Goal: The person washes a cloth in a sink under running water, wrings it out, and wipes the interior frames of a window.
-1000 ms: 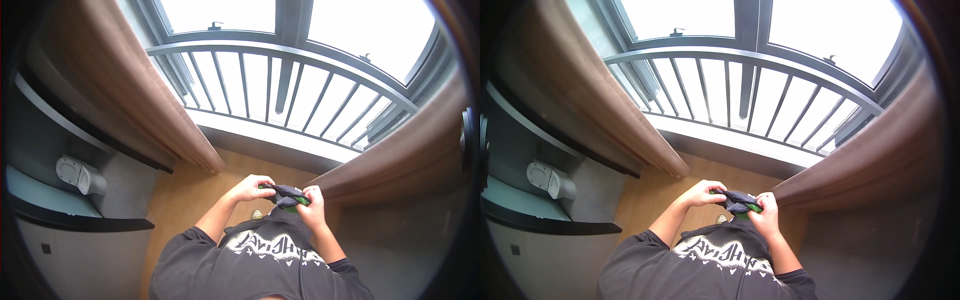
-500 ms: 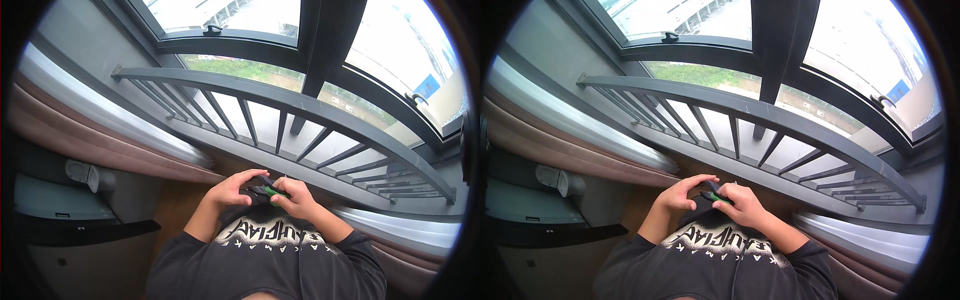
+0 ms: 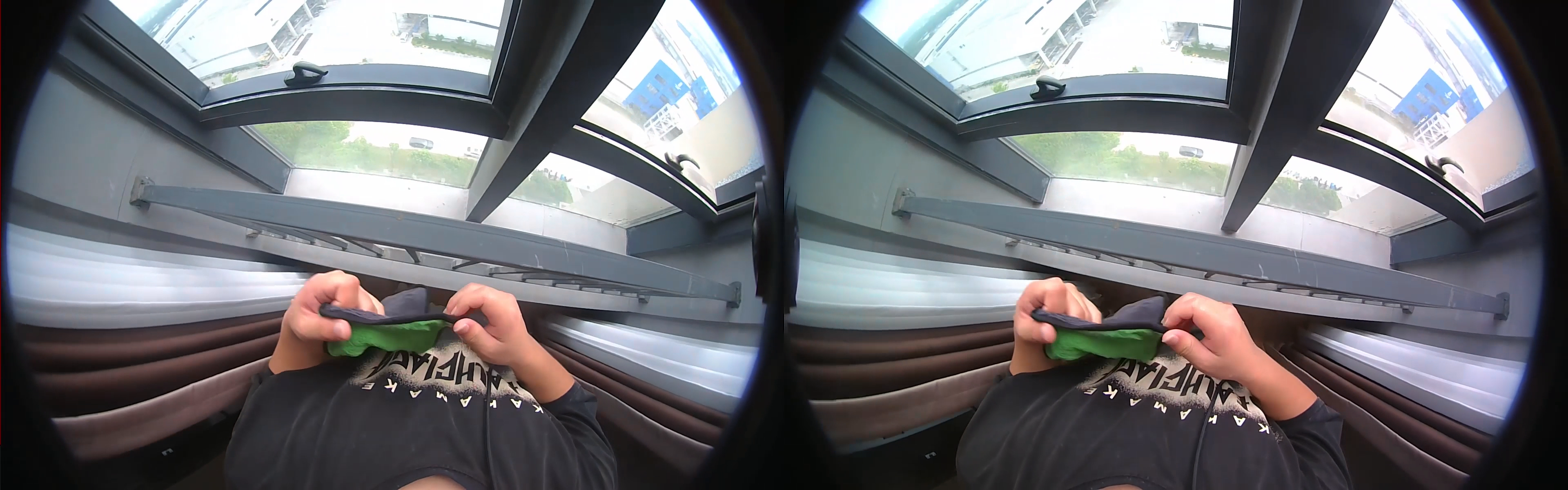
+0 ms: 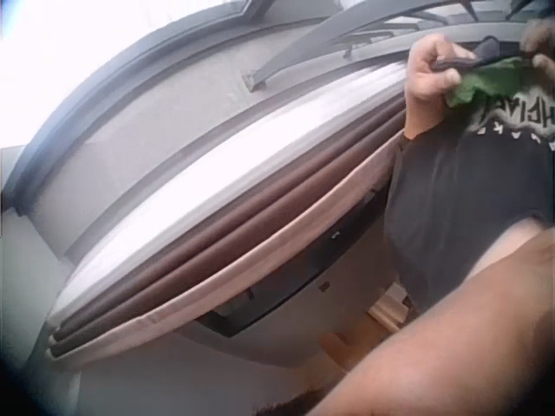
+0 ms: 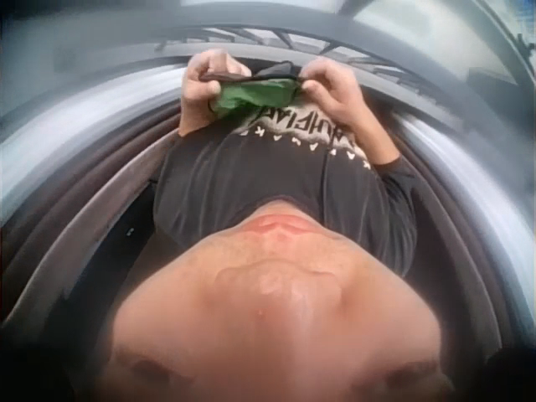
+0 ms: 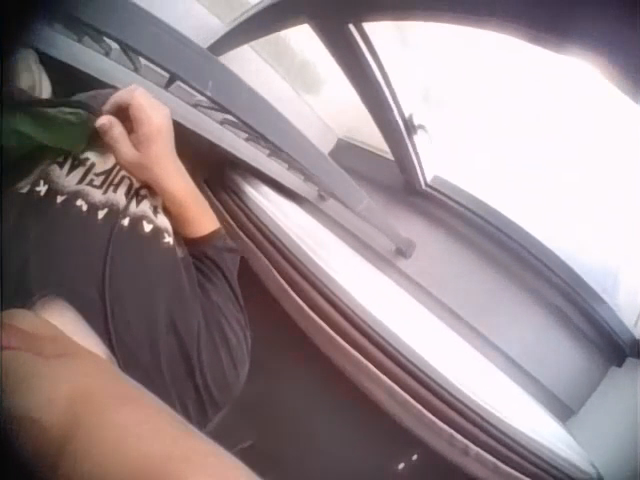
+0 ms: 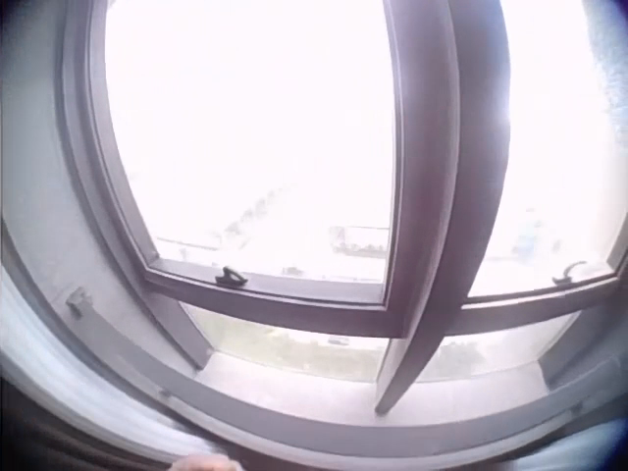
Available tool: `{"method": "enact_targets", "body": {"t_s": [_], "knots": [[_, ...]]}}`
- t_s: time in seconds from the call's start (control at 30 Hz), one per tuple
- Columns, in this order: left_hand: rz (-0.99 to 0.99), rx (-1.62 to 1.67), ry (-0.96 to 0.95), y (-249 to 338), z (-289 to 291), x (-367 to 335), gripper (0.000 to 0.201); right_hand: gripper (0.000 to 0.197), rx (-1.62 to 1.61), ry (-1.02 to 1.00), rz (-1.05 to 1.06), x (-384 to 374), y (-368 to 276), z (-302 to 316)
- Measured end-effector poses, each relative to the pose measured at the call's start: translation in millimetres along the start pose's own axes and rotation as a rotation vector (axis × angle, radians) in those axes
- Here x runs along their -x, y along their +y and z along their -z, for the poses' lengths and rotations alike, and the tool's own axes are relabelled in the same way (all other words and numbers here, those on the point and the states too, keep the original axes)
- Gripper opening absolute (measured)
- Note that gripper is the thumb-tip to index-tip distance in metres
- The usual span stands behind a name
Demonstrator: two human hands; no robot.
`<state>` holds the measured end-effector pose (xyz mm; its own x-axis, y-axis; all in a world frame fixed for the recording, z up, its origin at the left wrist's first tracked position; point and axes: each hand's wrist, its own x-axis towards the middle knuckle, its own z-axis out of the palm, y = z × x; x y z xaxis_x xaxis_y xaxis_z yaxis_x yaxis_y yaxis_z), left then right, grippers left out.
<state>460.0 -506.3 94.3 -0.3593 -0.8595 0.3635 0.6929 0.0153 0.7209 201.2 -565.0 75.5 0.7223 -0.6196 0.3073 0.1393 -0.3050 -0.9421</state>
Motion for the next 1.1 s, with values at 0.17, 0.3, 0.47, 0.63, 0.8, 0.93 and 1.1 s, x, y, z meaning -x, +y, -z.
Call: {"method": "enact_targets", "body": {"t_s": [0.17,0.3,0.47,0.63,0.8,0.93,1.1], "knots": [[-0.577,-0.269,0.764,88.3,-14.8,-47.4,0.040,0.005,-0.078,0.256,-0.089,-7.3,2.5,-25.2],[-0.572,-0.578,0.827,175.2,-10.6,-65.5,0.052,0.004,-0.063,0.345,-0.057,3.7,-3.3,-34.0],[-0.295,-0.660,0.673,171.8,64.7,-177.2,0.030,0.005,-0.062,0.479,-0.077,30.8,7.2,-37.0],[0.045,-1.011,0.312,42.5,154.9,-263.7,0.033,0.004,-0.025,0.572,-0.095,44.2,6.8,-32.3],[0.295,-2.020,-0.394,-7.4,171.9,-269.2,0.045,0.006,0.286,0.636,-0.123,71.2,4.6,-28.6],[-0.408,-2.309,-0.567,8.9,202.9,-247.7,0.066,0.004,0.402,0.695,-0.242,94.3,6.6,-25.4],[-0.106,-2.359,-0.549,18.7,201.2,-225.3,0.078,0.007,0.500,0.752,-0.231,113.1,7.1,-13.5]]}}
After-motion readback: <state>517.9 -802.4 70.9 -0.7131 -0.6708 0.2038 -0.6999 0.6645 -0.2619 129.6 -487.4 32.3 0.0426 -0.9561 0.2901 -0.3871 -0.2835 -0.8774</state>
